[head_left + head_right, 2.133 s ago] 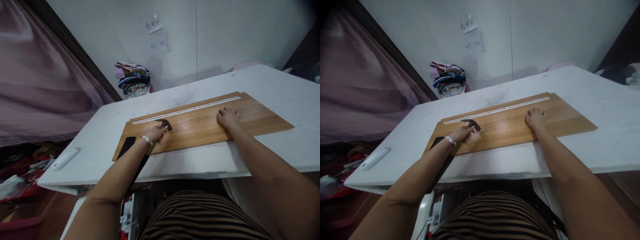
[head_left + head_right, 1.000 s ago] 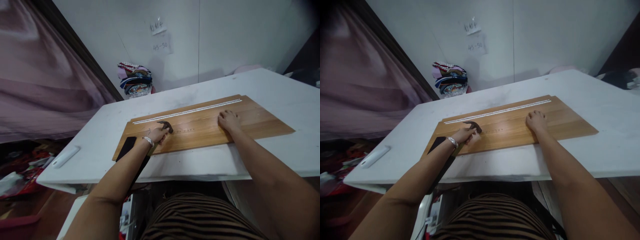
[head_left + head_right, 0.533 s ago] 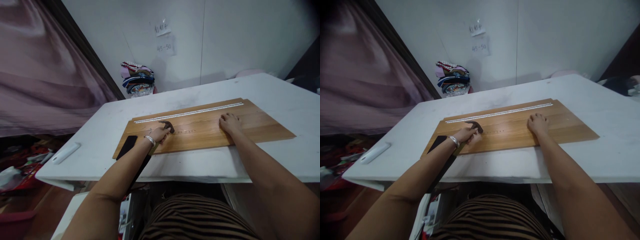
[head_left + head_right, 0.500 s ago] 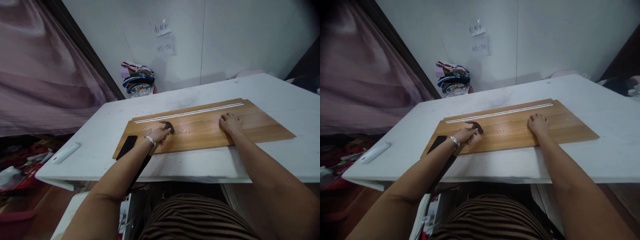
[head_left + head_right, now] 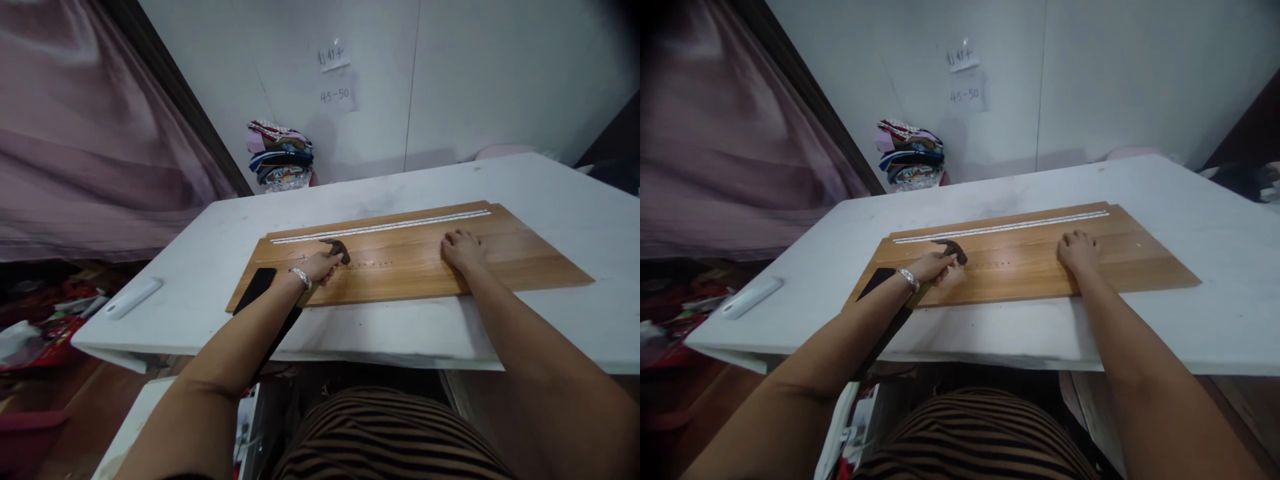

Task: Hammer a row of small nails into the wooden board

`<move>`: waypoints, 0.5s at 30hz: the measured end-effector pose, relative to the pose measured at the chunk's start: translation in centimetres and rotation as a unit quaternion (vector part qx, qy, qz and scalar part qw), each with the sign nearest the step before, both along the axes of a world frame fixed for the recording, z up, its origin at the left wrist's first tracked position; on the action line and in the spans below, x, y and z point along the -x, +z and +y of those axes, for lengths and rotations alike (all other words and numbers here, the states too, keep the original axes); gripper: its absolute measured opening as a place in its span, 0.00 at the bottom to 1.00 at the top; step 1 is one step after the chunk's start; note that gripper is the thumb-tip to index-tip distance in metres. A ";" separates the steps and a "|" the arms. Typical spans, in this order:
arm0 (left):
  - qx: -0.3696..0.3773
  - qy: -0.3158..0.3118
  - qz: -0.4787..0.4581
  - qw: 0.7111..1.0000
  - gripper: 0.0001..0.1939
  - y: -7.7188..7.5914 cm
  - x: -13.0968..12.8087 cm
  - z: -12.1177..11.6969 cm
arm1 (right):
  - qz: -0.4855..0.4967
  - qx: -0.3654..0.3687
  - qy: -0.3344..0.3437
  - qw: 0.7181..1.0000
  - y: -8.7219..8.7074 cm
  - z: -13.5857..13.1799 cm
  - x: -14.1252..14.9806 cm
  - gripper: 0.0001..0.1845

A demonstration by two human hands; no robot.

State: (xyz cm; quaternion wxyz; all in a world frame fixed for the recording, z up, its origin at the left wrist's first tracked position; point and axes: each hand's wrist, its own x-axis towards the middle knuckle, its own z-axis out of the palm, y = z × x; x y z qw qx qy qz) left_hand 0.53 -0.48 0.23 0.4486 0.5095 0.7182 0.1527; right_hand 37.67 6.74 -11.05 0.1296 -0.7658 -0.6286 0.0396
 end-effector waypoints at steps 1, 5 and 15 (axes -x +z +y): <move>0.000 -0.002 0.002 1.000 0.18 -0.1 0.1 0.0 | -0.001 0.003 -0.001 1.000 0.0 0.0 0.0 0.26; 0.001 -0.009 0.016 1.000 0.18 -0.8 0.2 0.2 | -0.001 0.006 -0.003 1.000 0.2 -0.1 0.2 0.26; -0.003 -0.016 -0.003 1.000 0.17 -0.4 0.3 0.5 | -0.004 0.000 -0.003 1.000 0.3 -0.2 0.2 0.26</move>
